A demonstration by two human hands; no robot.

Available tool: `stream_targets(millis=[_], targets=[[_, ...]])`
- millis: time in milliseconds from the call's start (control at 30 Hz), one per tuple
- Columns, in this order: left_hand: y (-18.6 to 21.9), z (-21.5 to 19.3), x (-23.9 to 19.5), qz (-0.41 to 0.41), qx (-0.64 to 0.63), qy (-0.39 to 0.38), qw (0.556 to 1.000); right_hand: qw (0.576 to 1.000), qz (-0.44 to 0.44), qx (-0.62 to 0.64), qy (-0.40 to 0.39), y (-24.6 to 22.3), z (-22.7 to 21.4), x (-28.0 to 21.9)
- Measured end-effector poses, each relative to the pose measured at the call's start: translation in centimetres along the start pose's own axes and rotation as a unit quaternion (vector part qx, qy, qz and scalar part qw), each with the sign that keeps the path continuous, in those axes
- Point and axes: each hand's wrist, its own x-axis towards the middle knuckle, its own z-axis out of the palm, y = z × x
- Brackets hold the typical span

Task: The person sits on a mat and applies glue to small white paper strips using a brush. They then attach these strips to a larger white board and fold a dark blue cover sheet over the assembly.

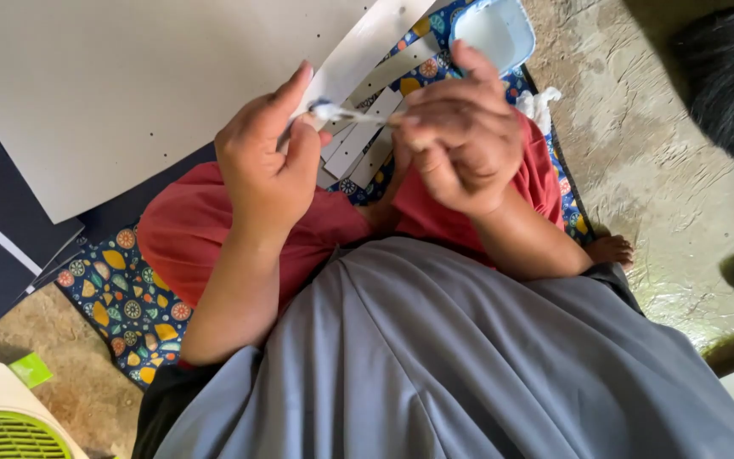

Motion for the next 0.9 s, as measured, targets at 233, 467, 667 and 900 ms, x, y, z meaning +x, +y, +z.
stream_targets(millis=[233, 467, 667, 900], targets=[[0.2, 0.3, 0.1, -0.018, -0.015, -0.003, 1.000, 0.992, 0.015, -0.087, 0.095, 1.5, -1.8, 0.1], [-0.2, 0.9, 0.0, 0.017, 0.021, -0.003, 1.000, 0.982, -0.122, -0.143, -0.012, 0.7, -1.3, -1.0], [-0.7, 1.6, 0.1, -0.014, 0.008, -0.031, 0.999, 0.990, -0.004, -0.128, 0.065, 3.1, -4.0, 0.2], [-8.0, 8.9, 1.3, -0.442, -0.113, -0.102, 0.884, 0.905, 0.365, -0.093, 0.197, 16.1, -10.7, -9.3]])
